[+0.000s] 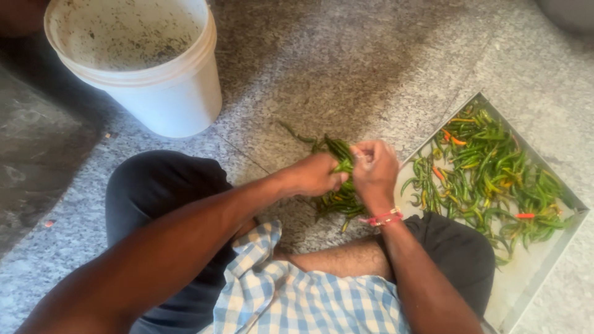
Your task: The person picks up green chili peppers from a pile on the floor, snaps off their stems by hand, and places the de-stemmed chilis into a white bucket next to them.
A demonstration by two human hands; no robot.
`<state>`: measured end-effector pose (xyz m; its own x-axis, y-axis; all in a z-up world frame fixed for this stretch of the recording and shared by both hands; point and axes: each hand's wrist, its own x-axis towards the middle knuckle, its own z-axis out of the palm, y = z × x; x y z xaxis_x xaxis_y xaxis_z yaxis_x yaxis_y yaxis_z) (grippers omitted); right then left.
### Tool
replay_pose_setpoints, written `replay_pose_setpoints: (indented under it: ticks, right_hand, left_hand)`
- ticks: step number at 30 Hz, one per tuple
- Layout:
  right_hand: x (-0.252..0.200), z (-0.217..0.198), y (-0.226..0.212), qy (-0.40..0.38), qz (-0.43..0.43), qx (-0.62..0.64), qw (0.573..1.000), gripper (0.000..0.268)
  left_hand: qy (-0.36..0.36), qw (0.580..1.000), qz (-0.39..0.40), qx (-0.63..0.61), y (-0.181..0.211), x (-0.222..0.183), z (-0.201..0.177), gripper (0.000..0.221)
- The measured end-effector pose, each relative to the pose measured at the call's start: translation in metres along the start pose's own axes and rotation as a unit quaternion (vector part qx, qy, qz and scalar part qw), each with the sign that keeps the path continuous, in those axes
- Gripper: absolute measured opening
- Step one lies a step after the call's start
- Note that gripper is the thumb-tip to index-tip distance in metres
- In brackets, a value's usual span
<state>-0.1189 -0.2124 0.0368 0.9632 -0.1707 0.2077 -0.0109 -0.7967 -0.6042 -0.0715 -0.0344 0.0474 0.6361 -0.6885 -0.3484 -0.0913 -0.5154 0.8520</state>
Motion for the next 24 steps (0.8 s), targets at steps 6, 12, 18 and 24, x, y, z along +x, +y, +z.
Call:
replay_pose_setpoints:
  ticks: [6,12,18,24]
  right_hand:
    - [0.006,0.020,0.023,-0.128,0.031,-0.081,0.988,0.016]
    - [0.021,0.029,0.022,-0.143,0.053,-0.169,0.974,0.021]
    - [0.011,-0.005,0.014,-0.121,-0.067,-0.095,0.986,0.014]
    - [0.001,-0.006,-0.009,-0.037,-0.051,-0.007,0.998,0.004]
  left_hand:
    - [0.065,0.988,-0.086,0.110,-0.022,0.006,-0.035,0.035]
    - [0.131,0.973,0.034,0.185,-0.033,0.017,-0.024,0.025]
    - [0.125,0.975,0.035,0.182,-0.017,0.000,-0.014,0.026]
    - [0.077,0.994,0.057,0.060,-0.009,0.003,0.002,0.023]
